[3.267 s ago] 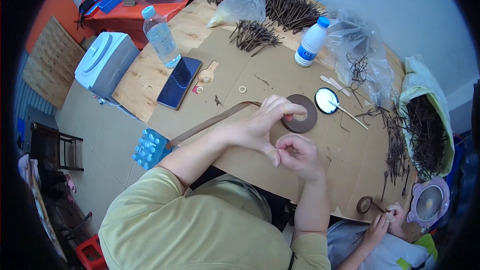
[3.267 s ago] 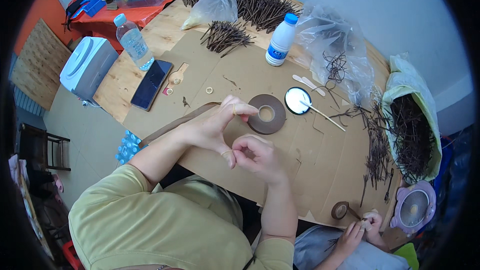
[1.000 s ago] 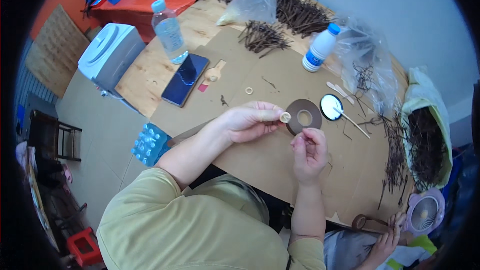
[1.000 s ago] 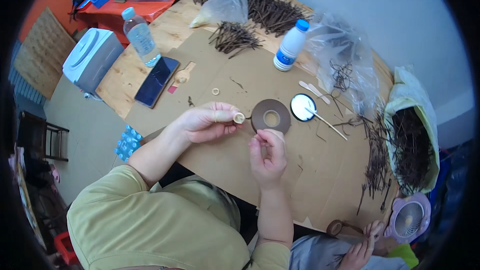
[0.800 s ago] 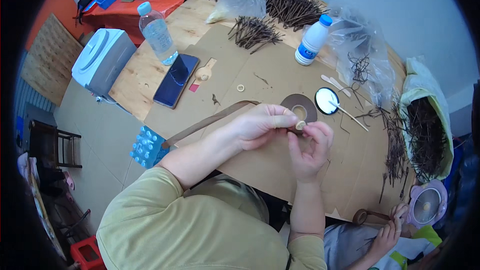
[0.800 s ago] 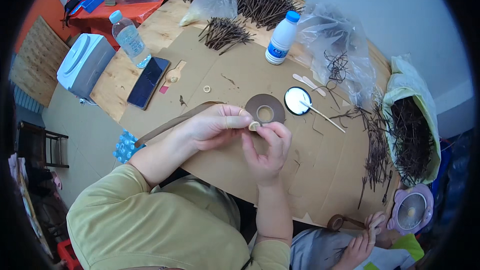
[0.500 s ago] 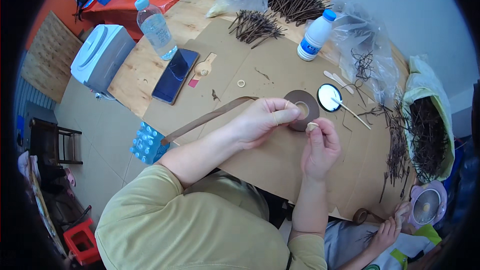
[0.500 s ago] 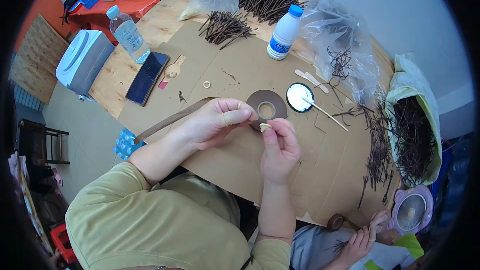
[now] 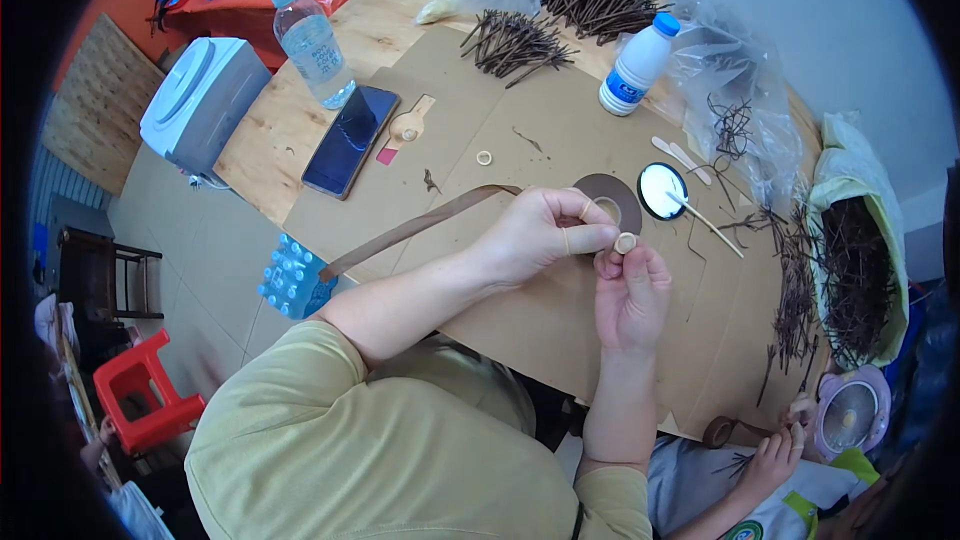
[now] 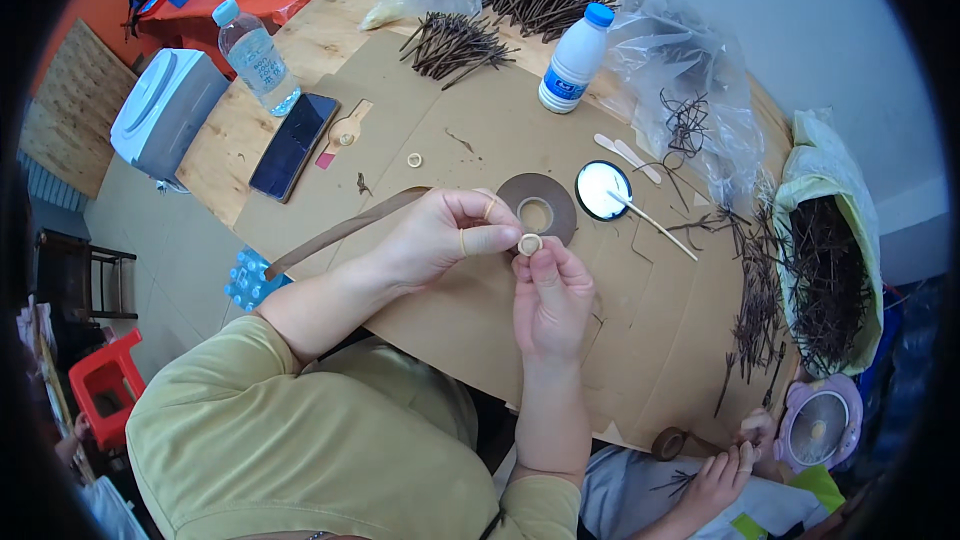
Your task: The person assembles craft decorations by picking up small twigs, dipping the ends into a container of white glue with a stick, and then wrapping floral tape around the stems to secure them.
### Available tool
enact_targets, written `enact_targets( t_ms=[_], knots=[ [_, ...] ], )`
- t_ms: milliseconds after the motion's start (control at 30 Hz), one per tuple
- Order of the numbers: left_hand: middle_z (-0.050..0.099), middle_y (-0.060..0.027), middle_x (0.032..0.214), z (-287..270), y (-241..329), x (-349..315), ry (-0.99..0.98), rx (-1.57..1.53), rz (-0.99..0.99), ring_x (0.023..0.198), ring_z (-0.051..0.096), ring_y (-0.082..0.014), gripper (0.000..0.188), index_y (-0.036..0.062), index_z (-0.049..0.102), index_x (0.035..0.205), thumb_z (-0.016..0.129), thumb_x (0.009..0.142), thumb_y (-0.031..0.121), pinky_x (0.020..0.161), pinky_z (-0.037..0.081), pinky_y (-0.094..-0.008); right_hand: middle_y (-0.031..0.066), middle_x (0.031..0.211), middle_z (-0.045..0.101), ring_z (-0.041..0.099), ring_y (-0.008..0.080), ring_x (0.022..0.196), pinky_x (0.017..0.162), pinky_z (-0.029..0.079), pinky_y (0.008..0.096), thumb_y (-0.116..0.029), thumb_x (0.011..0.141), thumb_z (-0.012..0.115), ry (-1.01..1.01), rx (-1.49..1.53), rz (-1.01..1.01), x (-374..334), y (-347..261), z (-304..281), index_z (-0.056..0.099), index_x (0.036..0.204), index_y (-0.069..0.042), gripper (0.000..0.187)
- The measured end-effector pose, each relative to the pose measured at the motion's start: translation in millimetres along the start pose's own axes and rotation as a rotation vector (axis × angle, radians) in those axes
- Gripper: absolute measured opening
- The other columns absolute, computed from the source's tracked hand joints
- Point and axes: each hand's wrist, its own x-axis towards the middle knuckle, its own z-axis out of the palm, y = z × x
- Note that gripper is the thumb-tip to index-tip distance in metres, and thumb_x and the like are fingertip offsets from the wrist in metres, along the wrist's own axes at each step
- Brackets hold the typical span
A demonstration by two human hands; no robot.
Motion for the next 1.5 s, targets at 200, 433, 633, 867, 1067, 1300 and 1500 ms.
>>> enact_targets(
  t_ms=[200,433,633,867,1067,1300,1500],
  knots=[
    [0.060,-0.0030,0.087,-3.3,-4.7,4.4,0.035,0.073,0.014,0.082,0.057,-0.0092,0.008,0.0014,0.065,0.084,0.065,0.081,0.008,0.076,0.045,-0.0228,0.0050,0.088,0.062,0.054,0.0094,0.076,0.069,0.043,0.0230,-0.009,0.086,0.058,0.065,0.007,0.058,-1.1,-1.4,0.0,0.063,0.092,0.000,0.012],
    [0.059,-0.0020,0.085,-4.2,-5.7,9.1,0.039,0.091,-0.063,0.081,0.056,-0.0079,0.009,0.0010,0.062,0.084,0.063,0.083,0.010,0.075,0.045,-0.0226,0.0022,0.079,0.056,0.044,0.0085,0.064,0.059,0.037,0.0223,-0.013,0.091,0.051,0.074,0.118,0.174,2.7,-1.0,4.1,0.059,0.094,0.001,0.017],
    [0.056,-0.0017,0.088,-12.5,-23.3,17.5,0.040,0.200,-0.020,0.081,0.054,-0.0074,0.010,0.0013,0.060,0.083,0.061,0.084,0.011,0.075,0.044,-0.0221,-0.0028,0.065,0.038,0.033,0.0071,0.055,0.051,0.030,0.0216,-0.018,0.096,0.039,0.046,0.290,0.289,8.5,0.1,5.7,0.053,0.092,-0.001,0.023],
    [0.051,-0.0005,0.088,-20.1,-33.5,24.2,0.040,0.324,-0.004,0.083,0.052,-0.0069,0.011,0.0007,0.059,0.081,0.058,0.086,0.011,0.074,0.043,-0.0216,-0.0049,0.057,0.031,0.027,0.0060,0.046,0.044,0.025,0.0217,-0.016,0.096,0.036,-0.036,0.444,0.398,8.2,-0.2,0.9,0.051,0.094,-0.001,0.021],
    [0.049,-0.0042,0.082,-18.9,-39.5,19.0,-0.021,0.789,0.287,0.075,0.050,-0.0114,0.008,0.0031,0.055,0.080,0.059,0.083,0.009,0.066,0.042,-0.0246,-0.0046,0.053,0.028,0.023,0.0061,0.043,0.043,0.022,0.0219,-0.019,0.097,0.032,-0.012,0.522,0.322,11.4,-1.2,-10.7,0.050,0.093,-0.004,0.023],
    [0.049,0.0001,0.084,-21.3,-44.1,26.7,-0.065,0.270,0.280,0.080,0.049,-0.0086,0.007,0.0037,0.052,0.084,0.054,0.087,0.009,0.072,0.041,-0.0232,-0.0051,0.051,0.028,0.023,0.0060,0.042,0.042,0.021,0.0226,-0.020,0.097,0.034,-0.008,0.472,0.422,4.7,-4.7,-3.2,0.051,0.098,-0.002,0.025],
    [0.049,-0.0001,0.090,-24.2,-36.1,22.2,-0.194,0.242,0.103,0.083,0.048,-0.0072,0.008,0.0034,0.052,0.085,0.053,0.089,0.011,0.077,0.040,-0.0235,-0.0060,0.049,0.027,0.021,0.0054,0.039,0.041,0.020,0.0223,-0.020,0.097,0.035,-0.288,0.269,0.456,5.8,-5.7,-9.6,0.054,0.097,0.002,0.028]
  ],
)
